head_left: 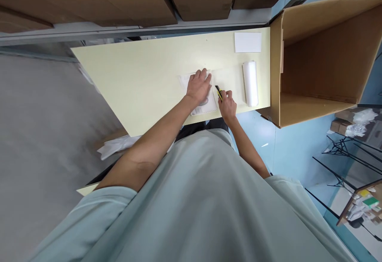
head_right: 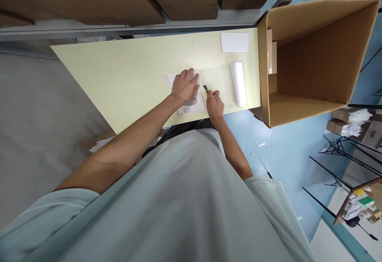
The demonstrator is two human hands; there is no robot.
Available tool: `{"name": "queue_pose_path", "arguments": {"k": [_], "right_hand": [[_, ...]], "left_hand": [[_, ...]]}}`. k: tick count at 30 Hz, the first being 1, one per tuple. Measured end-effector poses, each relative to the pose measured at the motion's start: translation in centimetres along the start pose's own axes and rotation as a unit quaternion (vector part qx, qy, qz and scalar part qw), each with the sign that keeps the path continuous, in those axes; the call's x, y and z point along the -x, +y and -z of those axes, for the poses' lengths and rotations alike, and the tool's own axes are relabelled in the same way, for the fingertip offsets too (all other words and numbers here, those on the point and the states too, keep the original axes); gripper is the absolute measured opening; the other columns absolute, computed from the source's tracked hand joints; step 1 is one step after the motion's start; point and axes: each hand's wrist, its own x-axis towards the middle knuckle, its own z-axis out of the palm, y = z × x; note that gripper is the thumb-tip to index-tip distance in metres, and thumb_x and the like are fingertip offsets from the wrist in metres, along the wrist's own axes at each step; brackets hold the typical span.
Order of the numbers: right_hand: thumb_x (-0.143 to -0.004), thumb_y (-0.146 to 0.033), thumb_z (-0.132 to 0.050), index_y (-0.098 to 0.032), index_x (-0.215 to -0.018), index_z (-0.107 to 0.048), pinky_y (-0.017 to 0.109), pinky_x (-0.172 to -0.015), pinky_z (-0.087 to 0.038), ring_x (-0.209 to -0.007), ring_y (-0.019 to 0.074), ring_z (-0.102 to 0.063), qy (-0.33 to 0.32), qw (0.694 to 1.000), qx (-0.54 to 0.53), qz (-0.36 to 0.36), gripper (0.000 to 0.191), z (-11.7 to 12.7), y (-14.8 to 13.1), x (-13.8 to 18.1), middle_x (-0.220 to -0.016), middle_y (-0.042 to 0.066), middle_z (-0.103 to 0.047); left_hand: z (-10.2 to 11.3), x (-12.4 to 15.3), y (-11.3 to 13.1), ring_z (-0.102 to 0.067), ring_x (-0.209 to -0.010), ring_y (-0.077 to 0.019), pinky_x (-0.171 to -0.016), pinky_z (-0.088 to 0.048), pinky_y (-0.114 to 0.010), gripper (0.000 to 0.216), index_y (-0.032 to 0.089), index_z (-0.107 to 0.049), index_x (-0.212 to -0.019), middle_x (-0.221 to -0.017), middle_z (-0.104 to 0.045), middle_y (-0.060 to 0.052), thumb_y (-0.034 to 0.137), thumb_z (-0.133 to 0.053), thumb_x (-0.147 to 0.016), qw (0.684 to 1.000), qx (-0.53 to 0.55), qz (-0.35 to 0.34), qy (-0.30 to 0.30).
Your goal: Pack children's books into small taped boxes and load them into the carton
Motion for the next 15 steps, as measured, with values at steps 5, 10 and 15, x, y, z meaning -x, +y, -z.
{"name": "queue_pose_path", "arguments": {"k": [5, 10, 15], "right_hand": [[-0.117, -0.02, -0.044, -0.022, -0.154, -0.059, 0.032, -0.079, -0.059, -0.111, 0.0252, -0.073, -0.011, 1.0, 0.019, -0.019, 0.04, -1.6, 1.4, 3.9, -0.149, 0.017, -0.058], [-0.119, -0.018, -0.042, -0.023, -0.148, -0.061, 0.027, -0.078, -0.056, -0.113, 0.0228, -0.072, -0.036, 0.996, 0.051, -0.056, 0.036, -3.0, 2.7, 8.3, -0.148, 0.014, -0.06], [-0.117, -0.02, -0.045, -0.021, -0.148, -0.061, 0.029, -0.079, -0.055, -0.109, 0.0228, -0.074, -0.037, 0.994, 0.045, -0.095, 0.034, -2.9, 3.5, 13.1, -0.147, 0.014, -0.062]], "left_hand": [[0.9, 0.0, 0.8, -0.033, -0.166, -0.0466, -0.133, -0.032, -0.064, 0.076, 0.022, -0.045, -0.175, -0.181, -0.04, -0.021, 0.06, -0.053, -0.11, 0.996, -0.02, 0.049, -0.068], [1.1, 0.0, 0.8, -0.033, -0.165, -0.046, -0.133, -0.031, -0.065, 0.068, 0.019, -0.049, -0.172, -0.181, -0.038, -0.021, 0.052, -0.052, -0.112, 0.996, -0.02, 0.04, -0.072], [1.8, -0.3, 1.4, -0.036, -0.163, -0.0446, -0.132, -0.034, -0.065, 0.062, 0.007, -0.05, -0.167, -0.178, -0.039, -0.026, 0.037, -0.054, -0.113, 0.992, -0.06, 0.029, -0.108]]}}
